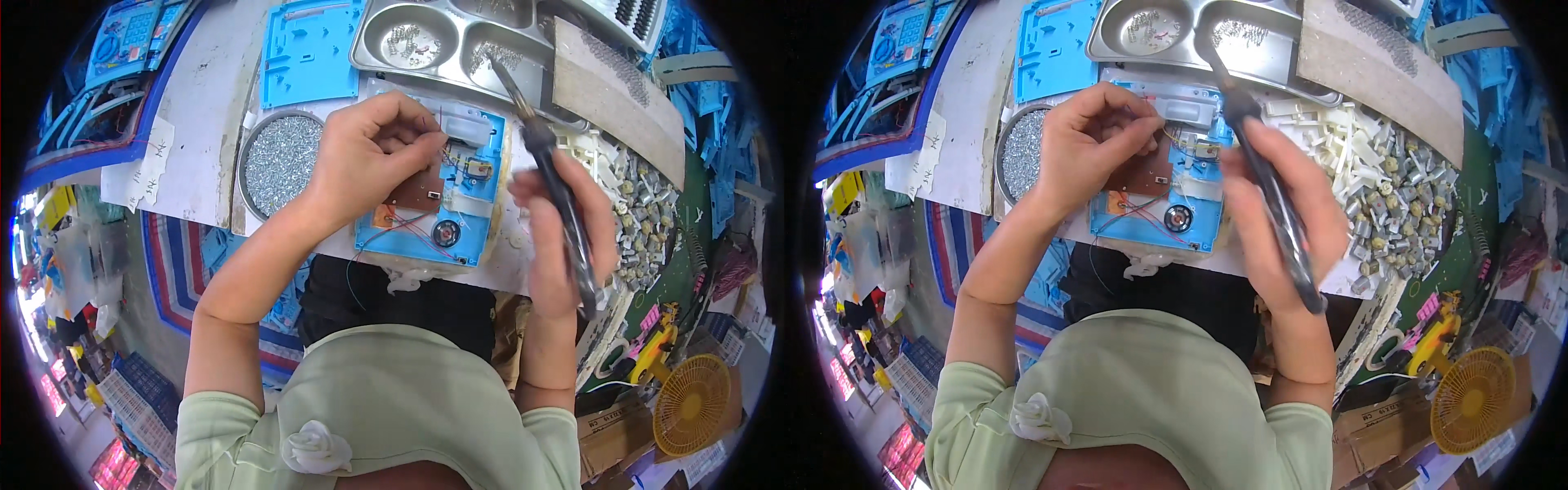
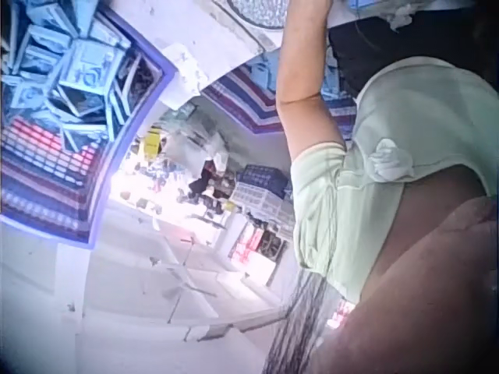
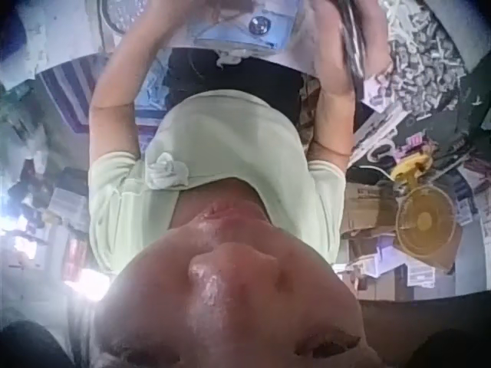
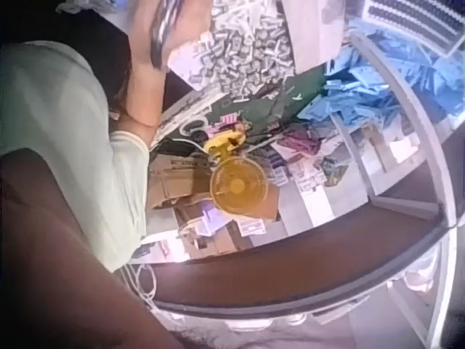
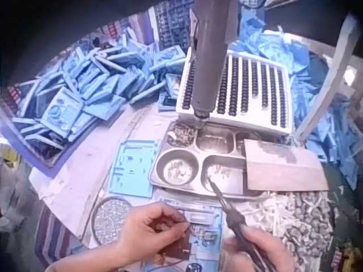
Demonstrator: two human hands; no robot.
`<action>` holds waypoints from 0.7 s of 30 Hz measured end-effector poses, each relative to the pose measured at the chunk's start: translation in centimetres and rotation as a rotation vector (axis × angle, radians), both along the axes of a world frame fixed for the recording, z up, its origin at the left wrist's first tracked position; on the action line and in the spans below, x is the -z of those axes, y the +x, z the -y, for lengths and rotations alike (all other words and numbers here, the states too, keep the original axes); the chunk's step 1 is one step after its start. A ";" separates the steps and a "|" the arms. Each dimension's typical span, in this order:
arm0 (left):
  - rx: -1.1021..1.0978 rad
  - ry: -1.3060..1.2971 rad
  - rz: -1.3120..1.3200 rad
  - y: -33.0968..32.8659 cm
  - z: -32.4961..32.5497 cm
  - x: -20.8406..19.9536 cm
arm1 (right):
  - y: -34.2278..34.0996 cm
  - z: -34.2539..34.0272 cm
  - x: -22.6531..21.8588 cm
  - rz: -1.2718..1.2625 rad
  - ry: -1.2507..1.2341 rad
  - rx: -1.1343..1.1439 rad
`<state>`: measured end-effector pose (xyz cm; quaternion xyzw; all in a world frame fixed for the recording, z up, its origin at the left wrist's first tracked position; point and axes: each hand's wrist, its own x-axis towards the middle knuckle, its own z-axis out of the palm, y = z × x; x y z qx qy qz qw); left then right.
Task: Assemble and solder components into a blue electronic plastic housing using a soldering iron and an electric screwdriver.
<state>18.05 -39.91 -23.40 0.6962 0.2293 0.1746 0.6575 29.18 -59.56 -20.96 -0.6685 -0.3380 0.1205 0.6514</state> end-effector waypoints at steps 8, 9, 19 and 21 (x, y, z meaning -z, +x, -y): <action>0.018 0.303 0.024 0.4 -0.2 -0.3 | 0.8 -5.4 0.7 0.171 -0.075 -0.093; 0.023 0.454 0.055 0.4 -0.2 -0.2 | 0.7 -5.4 0.7 0.191 -0.105 -0.102; 0.025 0.540 -0.003 0.6 0.5 -0.6 | 0.4 -5.9 1.7 0.334 -0.113 -0.048; 0.041 0.449 -0.034 0.5 0.4 -0.7 | 0.4 -5.8 1.7 0.314 -0.119 -0.046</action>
